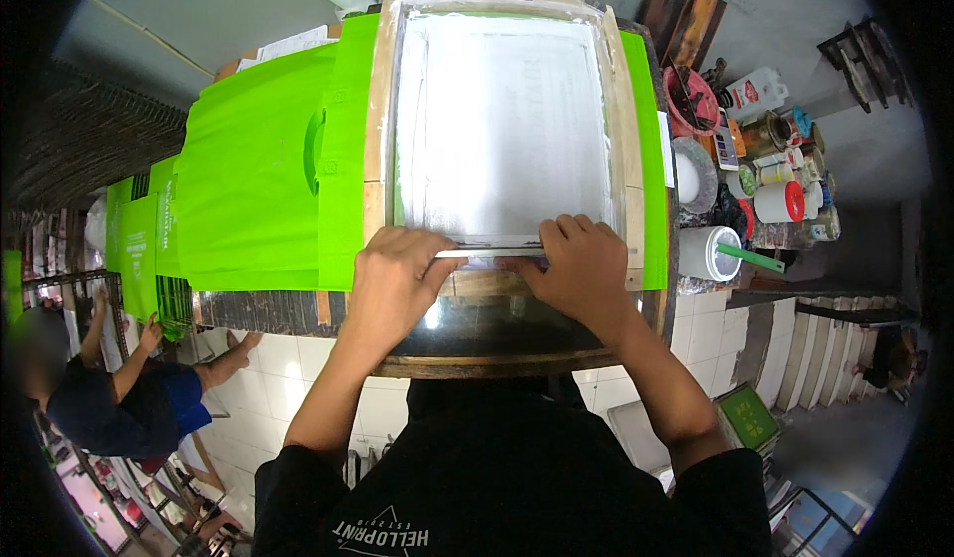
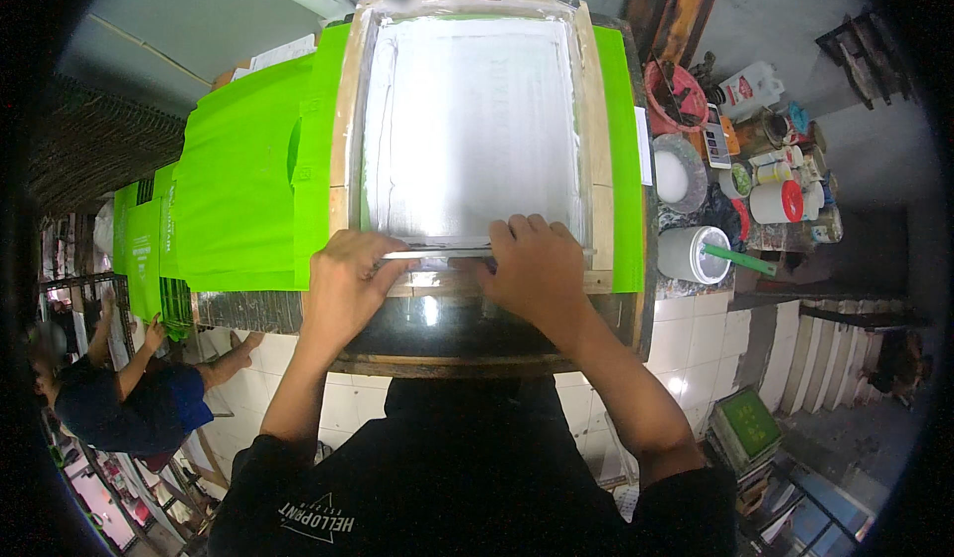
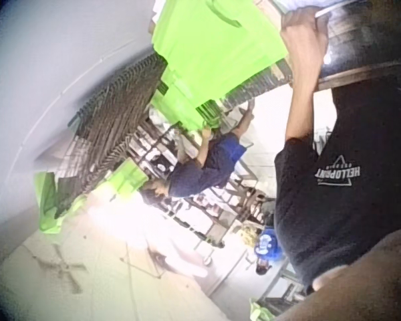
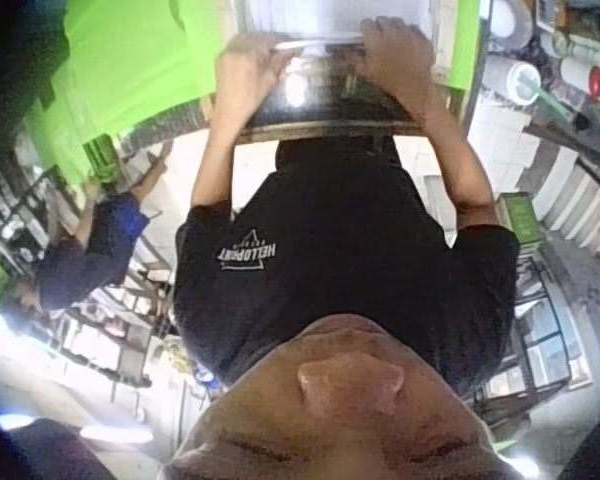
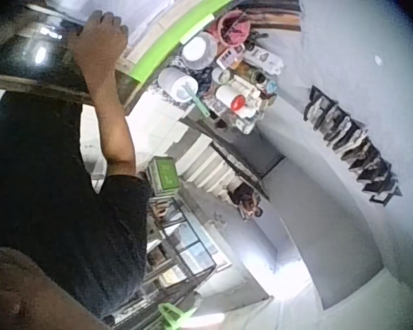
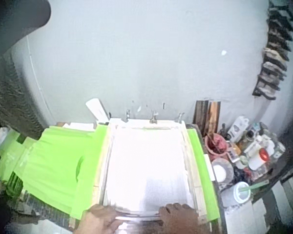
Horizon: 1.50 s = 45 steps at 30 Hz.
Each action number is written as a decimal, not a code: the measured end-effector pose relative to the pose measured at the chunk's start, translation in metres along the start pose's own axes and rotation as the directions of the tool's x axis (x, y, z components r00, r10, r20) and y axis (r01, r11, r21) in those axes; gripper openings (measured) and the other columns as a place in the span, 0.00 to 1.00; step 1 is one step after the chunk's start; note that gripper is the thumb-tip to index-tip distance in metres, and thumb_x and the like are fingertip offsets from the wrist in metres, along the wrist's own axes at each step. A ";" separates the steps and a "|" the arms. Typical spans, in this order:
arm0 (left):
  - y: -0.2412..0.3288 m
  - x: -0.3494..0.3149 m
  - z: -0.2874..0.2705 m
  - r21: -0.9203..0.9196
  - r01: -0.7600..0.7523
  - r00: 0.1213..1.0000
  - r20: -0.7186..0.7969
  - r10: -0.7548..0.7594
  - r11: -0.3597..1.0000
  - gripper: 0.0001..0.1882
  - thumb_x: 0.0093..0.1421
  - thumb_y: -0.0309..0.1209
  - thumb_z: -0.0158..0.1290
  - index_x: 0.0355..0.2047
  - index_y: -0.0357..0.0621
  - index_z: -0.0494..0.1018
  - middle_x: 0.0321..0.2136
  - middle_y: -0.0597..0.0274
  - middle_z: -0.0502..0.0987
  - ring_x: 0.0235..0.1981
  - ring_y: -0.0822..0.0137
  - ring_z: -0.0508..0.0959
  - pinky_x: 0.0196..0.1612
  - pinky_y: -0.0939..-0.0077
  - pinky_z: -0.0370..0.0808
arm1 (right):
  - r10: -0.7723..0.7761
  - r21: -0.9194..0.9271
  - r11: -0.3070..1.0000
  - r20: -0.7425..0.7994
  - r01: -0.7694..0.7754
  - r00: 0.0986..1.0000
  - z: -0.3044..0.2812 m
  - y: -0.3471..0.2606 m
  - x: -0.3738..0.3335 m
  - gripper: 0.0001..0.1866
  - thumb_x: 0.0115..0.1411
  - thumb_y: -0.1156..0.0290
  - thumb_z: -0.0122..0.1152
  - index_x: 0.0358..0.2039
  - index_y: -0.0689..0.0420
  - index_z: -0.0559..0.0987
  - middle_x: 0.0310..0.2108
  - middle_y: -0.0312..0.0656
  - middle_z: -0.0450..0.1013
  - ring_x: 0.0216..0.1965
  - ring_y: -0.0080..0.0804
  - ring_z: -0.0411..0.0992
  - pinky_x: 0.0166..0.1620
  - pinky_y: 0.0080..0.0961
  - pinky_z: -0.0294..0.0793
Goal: The person is screen printing onto green bags by placing them on a platen, lowering a screen frame, and using a squeegee to spread white ink across the stencil.
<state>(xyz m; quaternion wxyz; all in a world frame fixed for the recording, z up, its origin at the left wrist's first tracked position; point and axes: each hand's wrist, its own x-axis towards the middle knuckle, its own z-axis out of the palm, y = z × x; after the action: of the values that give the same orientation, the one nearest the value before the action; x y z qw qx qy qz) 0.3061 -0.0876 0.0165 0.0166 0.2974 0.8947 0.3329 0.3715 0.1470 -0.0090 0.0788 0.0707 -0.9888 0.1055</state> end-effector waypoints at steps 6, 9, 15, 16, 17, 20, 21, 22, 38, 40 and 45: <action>-0.014 -0.031 0.009 -0.100 -0.094 0.990 -0.117 0.082 0.990 0.30 0.49 0.35 0.71 0.53 0.40 0.76 0.52 0.49 0.79 0.54 0.50 0.77 0.60 0.56 0.69 | -0.071 -0.061 0.996 -0.074 0.066 0.995 -0.004 -0.008 -0.021 0.14 0.50 0.61 0.69 0.32 0.55 0.77 0.32 0.39 0.75 0.36 0.38 0.75 0.36 0.36 0.73; -0.030 -0.054 0.015 0.055 -0.055 0.983 -0.175 0.064 0.997 0.50 0.46 0.41 0.73 0.66 0.41 0.62 0.65 0.45 0.66 0.67 0.46 0.64 0.70 0.45 0.52 | -0.130 -0.006 0.991 -0.153 0.130 0.980 0.001 -0.001 -0.026 0.11 0.52 0.65 0.66 0.33 0.54 0.77 0.34 0.39 0.74 0.37 0.38 0.74 0.37 0.37 0.73; -0.064 -0.070 0.016 0.159 -0.036 0.945 -0.316 0.085 0.987 0.71 0.36 0.49 0.78 0.73 0.39 0.48 0.73 0.43 0.52 0.74 0.45 0.50 0.74 0.40 0.38 | -0.209 0.058 0.971 -0.277 0.233 0.938 -0.022 0.006 -0.024 0.14 0.51 0.70 0.65 0.39 0.55 0.79 0.38 0.39 0.76 0.42 0.38 0.76 0.43 0.36 0.77; -0.060 -0.068 0.009 0.156 -0.066 0.917 -0.380 0.122 0.985 0.72 0.36 0.50 0.78 0.73 0.40 0.46 0.73 0.43 0.51 0.74 0.45 0.50 0.74 0.42 0.39 | -0.235 0.042 0.963 -0.344 0.266 0.909 -0.035 0.003 -0.023 0.15 0.50 0.71 0.65 0.41 0.56 0.80 0.39 0.39 0.77 0.43 0.38 0.76 0.44 0.36 0.77; -0.058 -0.064 0.001 0.155 -0.097 0.883 -0.443 0.157 0.983 0.73 0.35 0.51 0.78 0.74 0.40 0.44 0.73 0.43 0.50 0.74 0.45 0.50 0.74 0.43 0.39 | -0.239 0.030 0.962 -0.389 0.271 0.890 -0.047 0.002 -0.019 0.16 0.49 0.72 0.65 0.41 0.55 0.80 0.39 0.39 0.77 0.43 0.39 0.76 0.45 0.36 0.77; -0.037 -0.041 -0.030 0.090 -0.176 0.799 -0.569 0.196 0.980 0.76 0.36 0.53 0.77 0.74 0.42 0.38 0.73 0.42 0.49 0.74 0.44 0.51 0.74 0.45 0.43 | -0.273 -0.053 0.957 -0.505 0.286 0.819 -0.090 0.003 0.004 0.17 0.46 0.73 0.64 0.40 0.55 0.80 0.40 0.39 0.77 0.42 0.39 0.77 0.46 0.37 0.77; -0.025 -0.028 -0.040 0.058 -0.219 0.761 -0.615 0.207 0.974 0.75 0.39 0.53 0.76 0.74 0.42 0.38 0.73 0.41 0.50 0.74 0.44 0.51 0.73 0.45 0.44 | -0.299 -0.109 0.952 -0.531 0.286 0.793 -0.107 0.004 0.016 0.16 0.45 0.73 0.64 0.38 0.55 0.80 0.40 0.40 0.77 0.41 0.40 0.76 0.45 0.38 0.77; -0.016 -0.013 -0.047 0.025 -0.266 0.722 -0.657 0.216 0.964 0.73 0.41 0.53 0.76 0.74 0.42 0.38 0.72 0.40 0.52 0.73 0.43 0.52 0.73 0.45 0.46 | -0.313 -0.156 0.950 -0.534 0.272 0.785 -0.124 0.005 0.029 0.14 0.46 0.72 0.64 0.37 0.55 0.80 0.38 0.40 0.77 0.40 0.40 0.76 0.45 0.38 0.76; -0.157 0.041 -0.031 -0.291 0.742 0.641 0.045 -0.766 0.604 0.52 0.58 0.53 0.63 0.67 0.21 0.56 0.63 0.31 0.67 0.64 0.46 0.70 0.67 0.59 0.64 | -0.076 -0.005 0.996 -0.518 0.085 0.852 -0.280 0.017 0.186 0.17 0.63 0.60 0.62 0.35 0.64 0.84 0.30 0.54 0.81 0.33 0.49 0.79 0.41 0.43 0.77; -0.165 0.039 -0.031 -0.443 0.706 0.671 0.166 -0.723 0.553 0.49 0.59 0.52 0.62 0.66 0.21 0.58 0.63 0.32 0.68 0.63 0.45 0.71 0.67 0.58 0.64 | -0.031 0.054 0.996 -0.478 0.065 0.878 -0.285 0.020 0.199 0.17 0.63 0.61 0.63 0.37 0.64 0.85 0.31 0.53 0.82 0.33 0.47 0.79 0.42 0.42 0.77; -0.198 0.038 -0.046 -0.251 0.558 0.793 -0.117 -0.597 0.791 0.40 0.61 0.48 0.61 0.60 0.22 0.68 0.61 0.33 0.70 0.63 0.43 0.69 0.67 0.59 0.63 | 0.037 0.144 0.989 -0.381 0.019 0.924 -0.314 0.044 0.205 0.18 0.63 0.61 0.62 0.43 0.63 0.85 0.38 0.52 0.82 0.36 0.45 0.79 0.45 0.38 0.77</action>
<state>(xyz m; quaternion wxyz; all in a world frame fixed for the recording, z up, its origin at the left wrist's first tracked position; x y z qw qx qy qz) 0.1613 -0.2133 -0.0607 0.0628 -0.0280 0.9011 0.4280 0.2081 0.2335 0.3204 0.2645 0.0497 -0.9443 0.1891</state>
